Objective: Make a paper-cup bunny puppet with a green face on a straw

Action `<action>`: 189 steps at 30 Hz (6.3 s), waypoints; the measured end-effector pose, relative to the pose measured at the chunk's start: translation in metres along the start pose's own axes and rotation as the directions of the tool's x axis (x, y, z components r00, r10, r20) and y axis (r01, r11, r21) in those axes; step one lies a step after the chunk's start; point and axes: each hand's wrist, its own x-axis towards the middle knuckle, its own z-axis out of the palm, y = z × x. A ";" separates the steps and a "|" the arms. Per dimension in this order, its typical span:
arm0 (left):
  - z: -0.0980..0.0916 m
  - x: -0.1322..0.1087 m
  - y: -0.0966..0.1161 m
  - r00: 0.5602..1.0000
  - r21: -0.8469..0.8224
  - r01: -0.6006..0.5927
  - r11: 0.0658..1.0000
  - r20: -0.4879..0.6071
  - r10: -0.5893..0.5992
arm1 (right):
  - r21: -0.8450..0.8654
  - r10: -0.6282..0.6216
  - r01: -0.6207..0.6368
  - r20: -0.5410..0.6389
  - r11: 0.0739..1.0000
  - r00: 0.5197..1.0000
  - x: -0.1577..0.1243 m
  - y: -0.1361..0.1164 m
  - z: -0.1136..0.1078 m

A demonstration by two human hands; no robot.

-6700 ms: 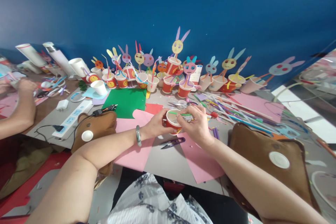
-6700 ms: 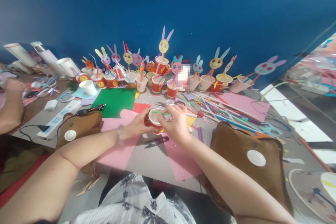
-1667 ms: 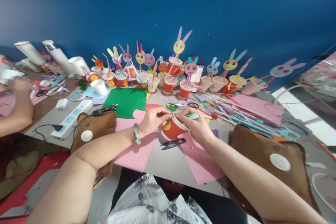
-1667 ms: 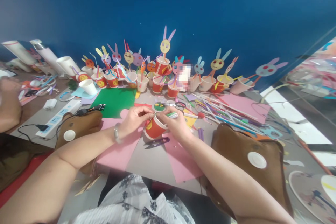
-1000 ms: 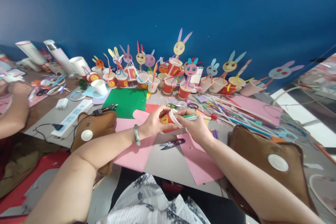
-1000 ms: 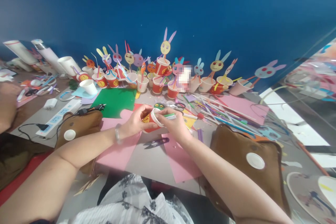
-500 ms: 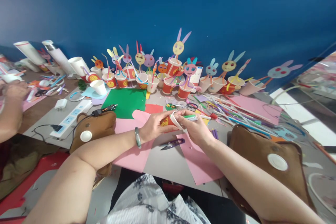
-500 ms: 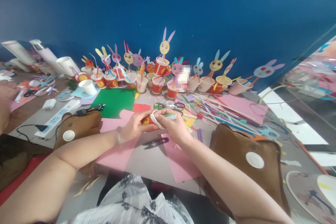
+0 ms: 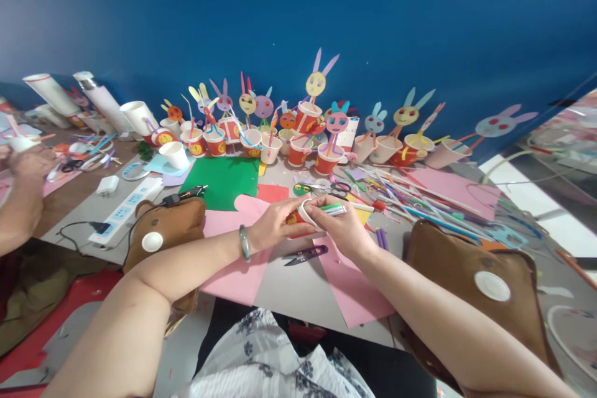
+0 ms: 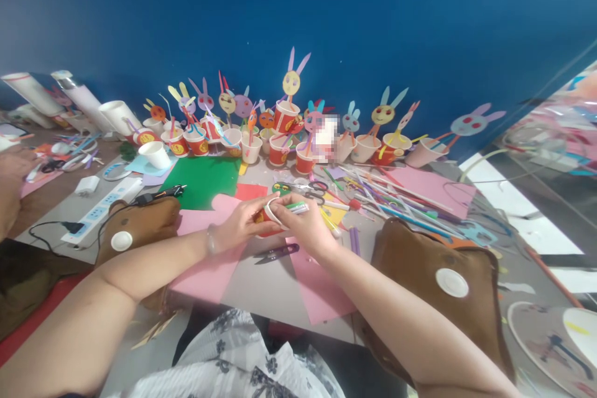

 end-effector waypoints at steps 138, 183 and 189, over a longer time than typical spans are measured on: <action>-0.016 0.006 0.010 0.977 -0.168 0.210 0.963 0.065 -0.202 | -0.521 -0.327 0.357 0.154 0.775 0.933 0.008 -0.011 -0.014; -0.018 0.007 0.012 0.993 0.048 0.115 0.992 0.018 -0.116 | -0.120 0.042 -0.035 0.058 0.992 0.997 0.015 0.010 -0.014; -0.020 0.008 0.013 0.987 0.077 0.133 0.988 0.084 -0.140 | -0.174 0.028 -0.010 0.102 0.985 0.994 0.016 0.003 -0.016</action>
